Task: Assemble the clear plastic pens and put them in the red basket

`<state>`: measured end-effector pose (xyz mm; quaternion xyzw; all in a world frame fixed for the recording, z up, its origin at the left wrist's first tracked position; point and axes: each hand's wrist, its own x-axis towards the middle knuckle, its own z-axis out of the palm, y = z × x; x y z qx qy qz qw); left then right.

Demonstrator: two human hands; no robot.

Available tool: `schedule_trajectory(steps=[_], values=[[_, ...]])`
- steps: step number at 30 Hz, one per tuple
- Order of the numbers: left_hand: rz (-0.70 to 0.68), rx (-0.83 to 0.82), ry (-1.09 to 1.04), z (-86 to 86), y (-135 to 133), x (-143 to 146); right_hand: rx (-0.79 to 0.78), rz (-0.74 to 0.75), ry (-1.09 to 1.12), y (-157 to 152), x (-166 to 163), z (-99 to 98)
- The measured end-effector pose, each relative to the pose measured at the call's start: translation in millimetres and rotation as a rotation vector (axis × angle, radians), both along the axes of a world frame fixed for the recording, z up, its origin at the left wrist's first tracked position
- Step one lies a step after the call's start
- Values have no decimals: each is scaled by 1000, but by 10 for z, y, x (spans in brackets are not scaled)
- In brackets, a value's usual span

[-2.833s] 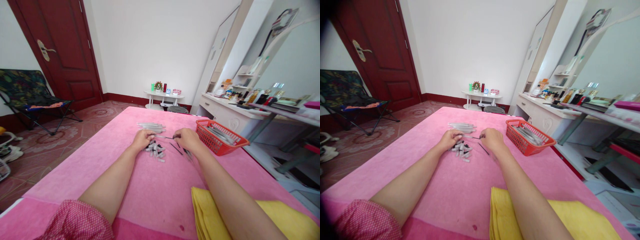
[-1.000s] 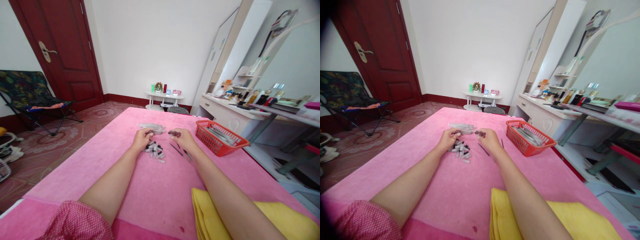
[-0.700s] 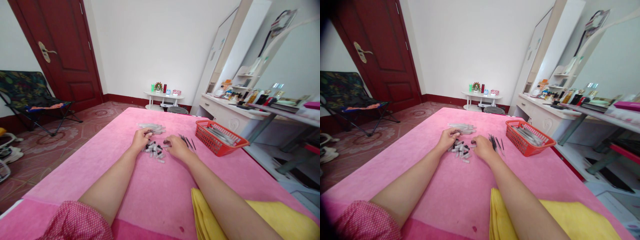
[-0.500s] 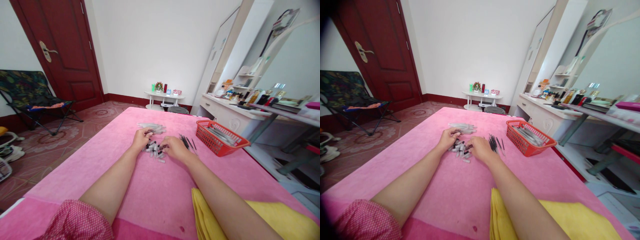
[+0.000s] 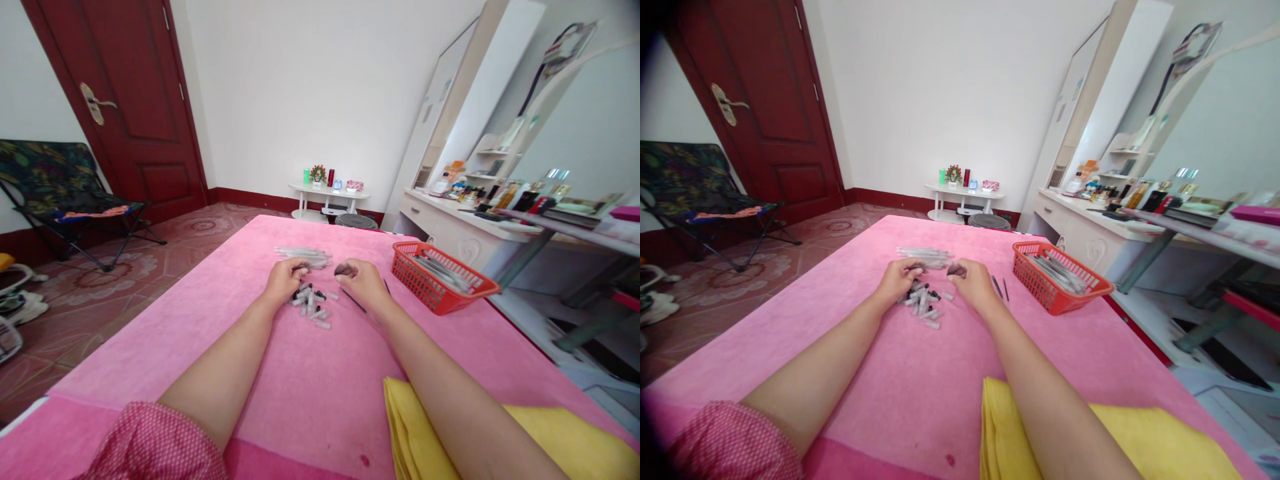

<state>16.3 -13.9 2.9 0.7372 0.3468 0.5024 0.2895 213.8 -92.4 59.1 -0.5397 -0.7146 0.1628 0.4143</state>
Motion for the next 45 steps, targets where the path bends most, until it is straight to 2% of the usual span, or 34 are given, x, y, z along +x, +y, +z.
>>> schedule_trajectory(steps=[2, 5, 17, 31, 34, 41, 45], values=[[-2, 25, 49, 2, -13, 1, 30, -36, 109, 26, 42, 10], [-8, 59, 119, 32, -51, 5, 48, -56, 137, 20, 60, 27], [-23, 158, 243, 131, -135, 15, 74, -108, 22, 10, 46, -3], [-32, 148, 267, 141, -148, 16, 108, -124, -152, -4, 69, -19], [-13, 148, 265, 154, -155, 14, 101, -109, -76, 0, 61, -26], [14, 163, 276, 138, -137, 11, -57, -90, 380, -8, 12, 14], [23, 162, 275, 128, -135, 8, -33, -102, 375, -6, 5, 36]])
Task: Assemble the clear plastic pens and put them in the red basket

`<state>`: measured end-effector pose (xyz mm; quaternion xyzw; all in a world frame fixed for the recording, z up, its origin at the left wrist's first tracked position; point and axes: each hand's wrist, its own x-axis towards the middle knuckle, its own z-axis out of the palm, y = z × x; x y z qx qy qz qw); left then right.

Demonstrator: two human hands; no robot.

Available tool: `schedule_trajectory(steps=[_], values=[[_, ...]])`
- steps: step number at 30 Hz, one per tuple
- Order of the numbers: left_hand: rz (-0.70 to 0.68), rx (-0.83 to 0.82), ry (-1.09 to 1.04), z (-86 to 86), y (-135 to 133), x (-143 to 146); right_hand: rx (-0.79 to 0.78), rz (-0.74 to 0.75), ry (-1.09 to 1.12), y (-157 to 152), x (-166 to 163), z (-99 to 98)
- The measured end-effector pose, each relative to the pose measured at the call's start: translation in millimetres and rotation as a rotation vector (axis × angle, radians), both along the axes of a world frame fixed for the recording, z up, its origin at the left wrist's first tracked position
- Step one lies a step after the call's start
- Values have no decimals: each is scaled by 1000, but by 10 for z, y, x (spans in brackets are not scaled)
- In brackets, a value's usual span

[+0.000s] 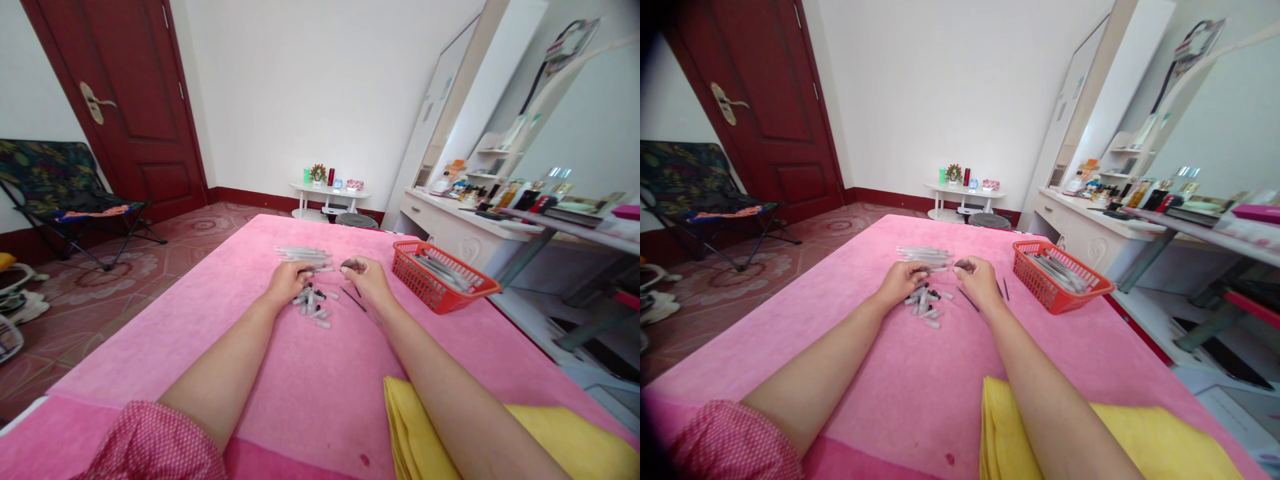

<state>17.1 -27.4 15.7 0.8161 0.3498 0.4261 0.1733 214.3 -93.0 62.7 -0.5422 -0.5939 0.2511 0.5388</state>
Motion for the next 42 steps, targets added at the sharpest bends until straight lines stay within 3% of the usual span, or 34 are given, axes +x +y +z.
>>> schedule_trajectory(steps=[7, 28, 36, 42], values=[[-1, -2, 6, 19, -5, 4, -87, 58, 156, -24, -35, -3], [-38, 9, 1, 20, -22, 15, -49, 22, 23, -6, -47, -73], [-54, 20, 5, 39, -30, 31, -72, -49, -418, -31, 10, -89], [-38, -6, 5, 45, -45, 28, -7, -61, -466, -20, 12, -72]])
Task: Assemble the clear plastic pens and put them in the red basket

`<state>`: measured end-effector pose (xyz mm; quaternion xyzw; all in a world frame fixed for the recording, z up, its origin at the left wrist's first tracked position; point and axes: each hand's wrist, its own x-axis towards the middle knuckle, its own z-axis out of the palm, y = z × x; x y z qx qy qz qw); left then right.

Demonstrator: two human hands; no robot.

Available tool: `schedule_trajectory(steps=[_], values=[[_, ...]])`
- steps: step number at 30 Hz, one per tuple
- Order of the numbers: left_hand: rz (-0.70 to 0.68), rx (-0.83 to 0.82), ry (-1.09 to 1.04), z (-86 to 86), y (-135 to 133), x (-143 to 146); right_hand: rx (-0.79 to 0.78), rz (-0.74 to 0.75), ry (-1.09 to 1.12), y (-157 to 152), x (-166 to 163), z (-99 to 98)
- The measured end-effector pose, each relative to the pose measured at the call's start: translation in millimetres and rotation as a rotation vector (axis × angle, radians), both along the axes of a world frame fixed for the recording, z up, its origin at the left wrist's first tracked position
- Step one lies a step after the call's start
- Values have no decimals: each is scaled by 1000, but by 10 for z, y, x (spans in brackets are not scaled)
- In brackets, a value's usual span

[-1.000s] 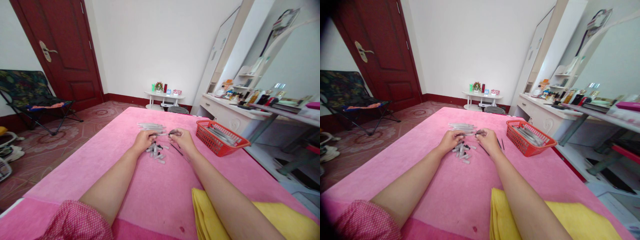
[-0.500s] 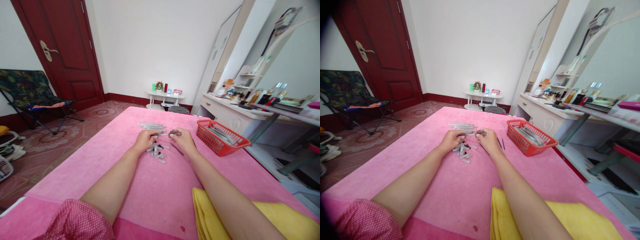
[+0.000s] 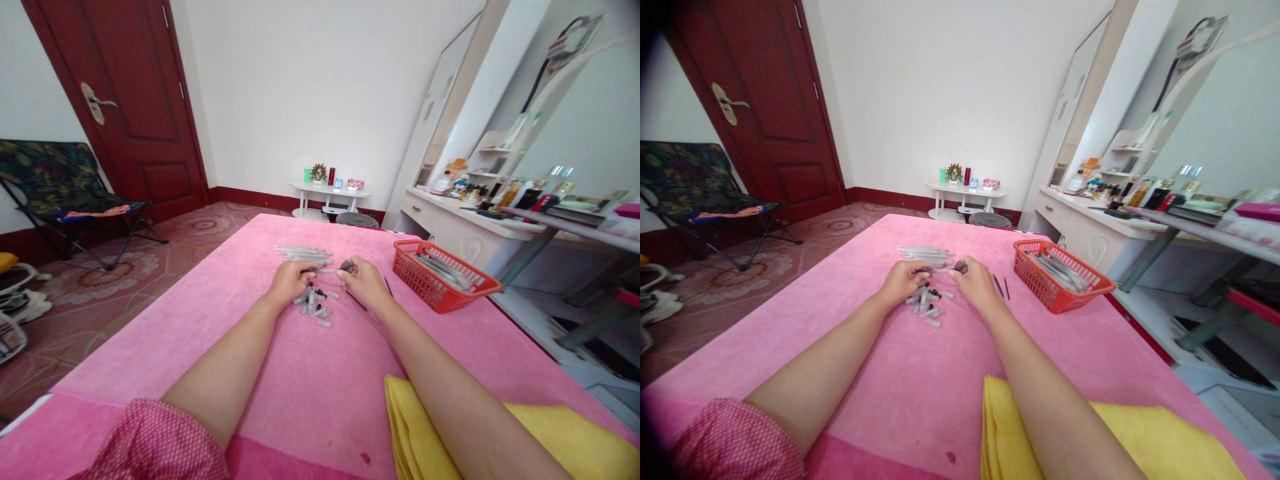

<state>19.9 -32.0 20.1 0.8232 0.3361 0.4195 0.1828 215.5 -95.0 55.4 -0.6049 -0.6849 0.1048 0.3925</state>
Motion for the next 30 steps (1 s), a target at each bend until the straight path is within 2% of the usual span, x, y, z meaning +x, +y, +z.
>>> schedule_trajectory(steps=[6, 10, 15, 19, 23, 27, 30], values=[[-11, -2, -9, 0, -6, 7, -75, 29, -42, -15, 1, 6], [-18, 7, 9, 5, -2, 1, -32, 21, -32, -15, 10, 14], [-37, 8, 4, 4, -3, 1, -93, -2, -52, -16, 25, 16], [-38, -16, -16, 5, -9, 6, -48, 13, -50, -20, 24, 27], [-57, -31, -36, 9, -13, 6, -108, 10, -70, -26, 16, 42], [-59, -49, -42, 1, -9, 5, -51, 33, -39, -21, 19, 46], [-51, -54, -48, -11, -8, 12, -81, 43, -58, -16, 25, 35]])
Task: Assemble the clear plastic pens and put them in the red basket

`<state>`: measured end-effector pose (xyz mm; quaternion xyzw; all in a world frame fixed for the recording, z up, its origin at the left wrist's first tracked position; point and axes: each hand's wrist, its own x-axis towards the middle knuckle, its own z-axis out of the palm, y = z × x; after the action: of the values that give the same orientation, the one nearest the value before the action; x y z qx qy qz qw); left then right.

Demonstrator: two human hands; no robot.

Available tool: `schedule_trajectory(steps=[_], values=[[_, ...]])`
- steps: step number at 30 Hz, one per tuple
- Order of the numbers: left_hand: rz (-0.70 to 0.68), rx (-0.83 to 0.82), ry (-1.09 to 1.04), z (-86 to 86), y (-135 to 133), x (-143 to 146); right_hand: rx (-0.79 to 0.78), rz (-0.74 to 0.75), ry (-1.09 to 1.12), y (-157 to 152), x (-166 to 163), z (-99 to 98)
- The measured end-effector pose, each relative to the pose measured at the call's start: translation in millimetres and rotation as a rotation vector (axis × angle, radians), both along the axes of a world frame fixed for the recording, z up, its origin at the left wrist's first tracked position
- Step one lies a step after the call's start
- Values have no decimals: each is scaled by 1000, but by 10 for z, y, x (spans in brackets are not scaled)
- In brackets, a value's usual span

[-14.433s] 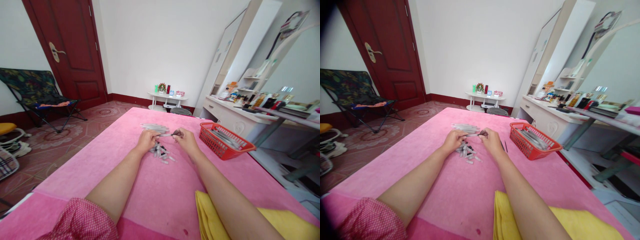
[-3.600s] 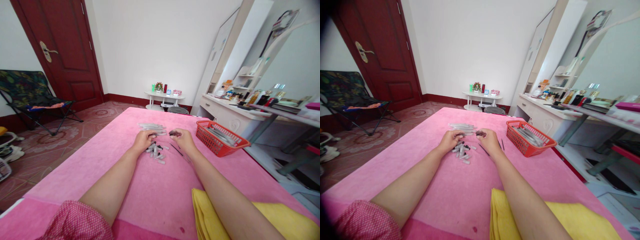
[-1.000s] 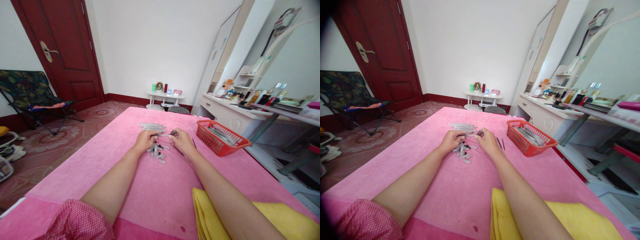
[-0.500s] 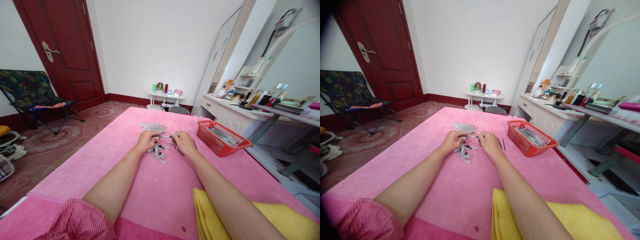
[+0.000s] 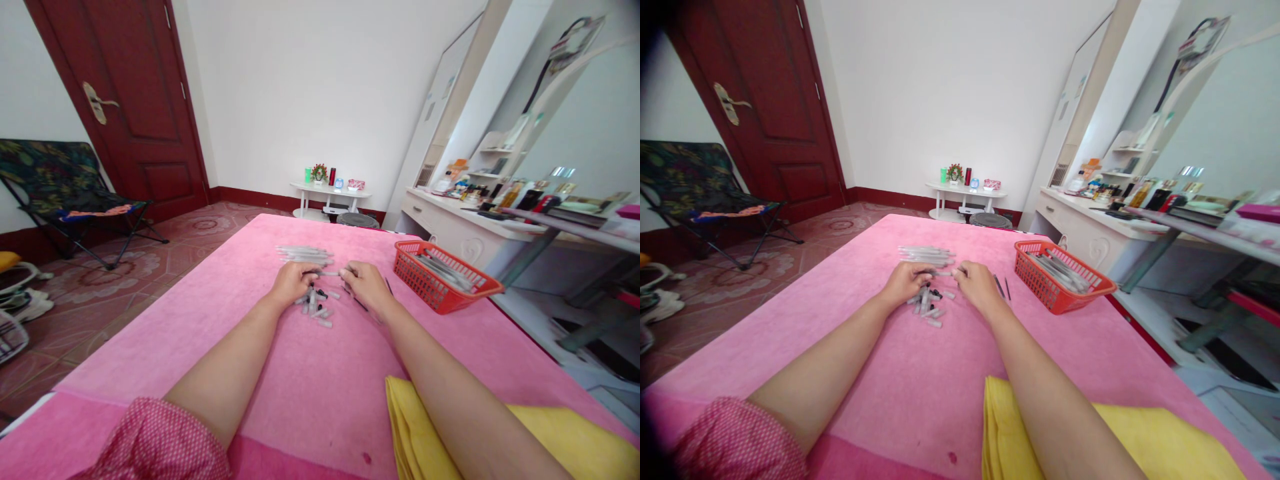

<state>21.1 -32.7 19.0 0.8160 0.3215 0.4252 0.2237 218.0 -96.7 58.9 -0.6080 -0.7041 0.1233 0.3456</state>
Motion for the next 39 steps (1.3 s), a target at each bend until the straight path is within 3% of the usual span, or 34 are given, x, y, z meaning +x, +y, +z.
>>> schedule_trajectory(steps=[14, 21, 27, 30, 33, 36, 39], values=[[8, 29, 27, 55, -37, 10, -19, -9, 55, -19, -47, 20], [2, 29, 14, 22, -12, 15, -124, 21, 206, -11, -47, -11], [-15, -2, -7, 4, -1, 16, -151, 25, 196, -44, -91, 26], [2, -67, -176, 22, 5, 31, -182, 9, 201, -52, -101, 12], [41, -184, -467, 80, 4, 43, -138, 17, -52, -64, -113, -32], [9, -368, -754, 162, -14, 42, -133, 4, -295, -90, -141, -65], [-50, -574, -932, 226, -40, 35, -155, -49, -337, -106, -170, -52]])
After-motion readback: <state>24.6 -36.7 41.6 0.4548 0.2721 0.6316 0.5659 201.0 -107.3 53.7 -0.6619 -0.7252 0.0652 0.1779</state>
